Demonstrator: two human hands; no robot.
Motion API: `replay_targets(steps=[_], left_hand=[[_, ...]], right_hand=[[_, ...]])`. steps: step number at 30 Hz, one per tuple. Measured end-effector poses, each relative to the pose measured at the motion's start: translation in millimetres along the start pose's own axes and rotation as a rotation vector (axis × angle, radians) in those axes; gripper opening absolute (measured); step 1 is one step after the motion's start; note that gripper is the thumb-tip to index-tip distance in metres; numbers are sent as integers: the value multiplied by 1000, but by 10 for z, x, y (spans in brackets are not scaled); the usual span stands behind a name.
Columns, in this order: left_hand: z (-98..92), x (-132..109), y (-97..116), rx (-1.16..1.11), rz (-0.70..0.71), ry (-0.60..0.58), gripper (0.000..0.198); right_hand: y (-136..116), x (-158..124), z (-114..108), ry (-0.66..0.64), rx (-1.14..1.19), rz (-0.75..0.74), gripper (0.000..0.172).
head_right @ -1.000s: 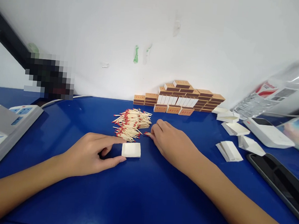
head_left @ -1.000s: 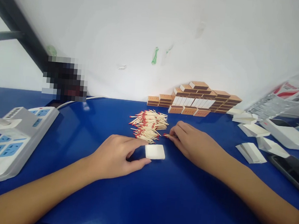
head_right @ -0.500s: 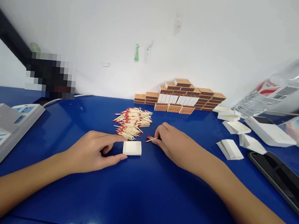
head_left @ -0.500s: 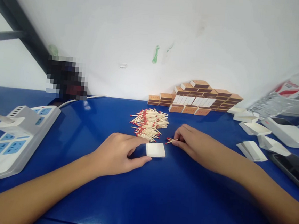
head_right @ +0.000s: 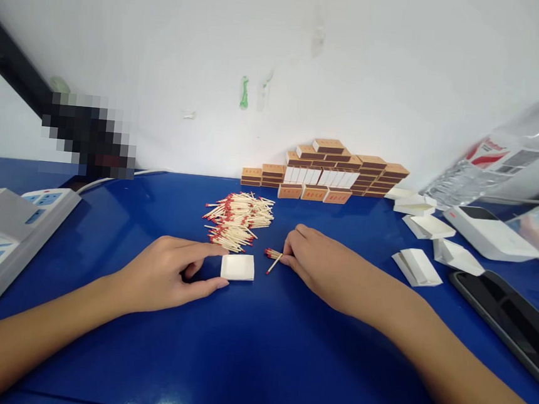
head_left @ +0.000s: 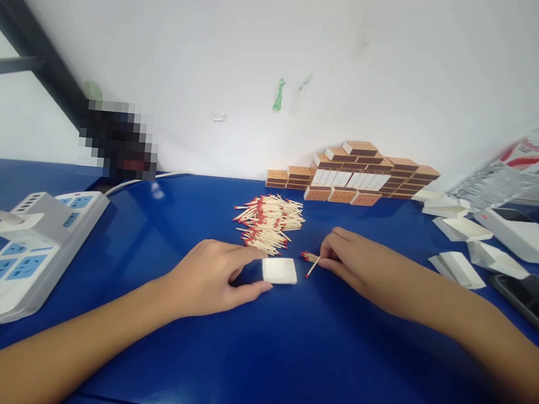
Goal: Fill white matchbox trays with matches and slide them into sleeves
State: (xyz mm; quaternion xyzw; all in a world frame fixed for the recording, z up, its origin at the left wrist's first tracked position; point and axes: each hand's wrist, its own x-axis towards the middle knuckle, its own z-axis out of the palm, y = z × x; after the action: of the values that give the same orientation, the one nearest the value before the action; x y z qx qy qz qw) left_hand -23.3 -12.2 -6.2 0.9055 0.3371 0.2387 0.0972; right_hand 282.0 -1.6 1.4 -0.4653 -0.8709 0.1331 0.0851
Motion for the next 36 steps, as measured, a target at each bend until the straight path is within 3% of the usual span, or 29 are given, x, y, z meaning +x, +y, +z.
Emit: replay_targets(steps=[11, 15, 21, 29, 32, 36], left_hand=[[6, 6, 2, 5, -16, -24, 32], [5, -4, 4, 8, -7, -20, 32], [5, 13, 4, 18, -28, -26, 33], [40, 5, 41, 33, 16, 18, 31], [45, 1, 47, 29, 31, 26, 31], [34, 5, 43, 20, 22, 1, 31]], right_hand=[[-35, 11, 58, 35, -109, -23, 40], [-27, 12, 7, 22, -47, -29, 35], [-164, 40, -17, 160, -42, -59, 28], [-552, 88, 171, 219, -434, -298, 26], [-604, 95, 195, 221, -559, -330, 24], [-579, 88, 230, 216, -548, -326, 21]])
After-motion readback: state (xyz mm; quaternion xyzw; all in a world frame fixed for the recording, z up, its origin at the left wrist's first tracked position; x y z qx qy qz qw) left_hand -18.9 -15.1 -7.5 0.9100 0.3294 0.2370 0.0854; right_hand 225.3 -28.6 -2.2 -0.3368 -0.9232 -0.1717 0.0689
